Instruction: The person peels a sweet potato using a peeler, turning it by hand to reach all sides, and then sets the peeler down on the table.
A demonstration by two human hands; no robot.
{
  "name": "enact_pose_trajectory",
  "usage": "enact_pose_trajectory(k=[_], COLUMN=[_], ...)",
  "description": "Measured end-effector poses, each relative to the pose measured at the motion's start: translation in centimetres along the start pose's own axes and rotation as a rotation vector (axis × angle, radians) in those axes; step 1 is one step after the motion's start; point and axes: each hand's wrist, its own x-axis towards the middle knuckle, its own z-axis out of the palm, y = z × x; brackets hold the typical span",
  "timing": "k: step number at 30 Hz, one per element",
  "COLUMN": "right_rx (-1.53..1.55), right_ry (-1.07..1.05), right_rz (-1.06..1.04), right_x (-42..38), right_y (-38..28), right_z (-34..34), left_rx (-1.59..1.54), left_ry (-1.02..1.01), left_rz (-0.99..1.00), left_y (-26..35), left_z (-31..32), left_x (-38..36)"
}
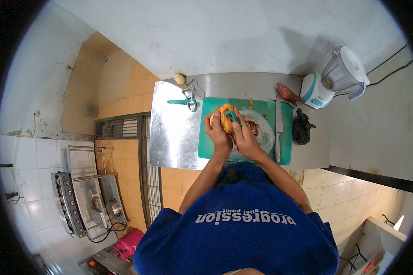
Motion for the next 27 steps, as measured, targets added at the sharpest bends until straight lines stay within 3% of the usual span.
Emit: enact_pose_trajectory(k=[4,10,13,15,18,22,24,27], right_rx=[0.013,-0.289,-0.169,-0.113,-0.042,-0.122,-0.219,-0.309], right_ry=[0.025,0.016,0.095,0.126,0.062,0.099,0.050,0.120], right_rz=[-0.063,0.122,0.039,-0.155,-0.072,-0.139,0.000,-0.107], right_x=[0.2,0.4,0.2,0.4,-0.3,0.2,0.3,0.8], right_y=[0.9,-0.4,1.0,1.0,-0.7,-0.1,-0.3,0.6], right_z=[0.2,-0.6,-0.1,0.2,0.7,0.8,0.5,0.8], left_rx=[-0.006,0.063,0.089,0.061,0.043,-0.006,0.002,-0.037], left_ry=[-0.005,-0.013,-0.006,0.000,0.034,0.041,0.049,0.052], left_rz=[-0.019,-0.002,0.026,0.010,-0.046,-0.070,-0.085,-0.107], left_y=[0.2,0.4,0.9,1.1,1.5,1.7,1.7,1.3], left_z=[0.2,0.5,0.9,1.4,1.0,0.8,0.5,0.1], left_x=[0.1,-0.1,-0.5,-0.1,0.0,0.1,0.1,0.7])
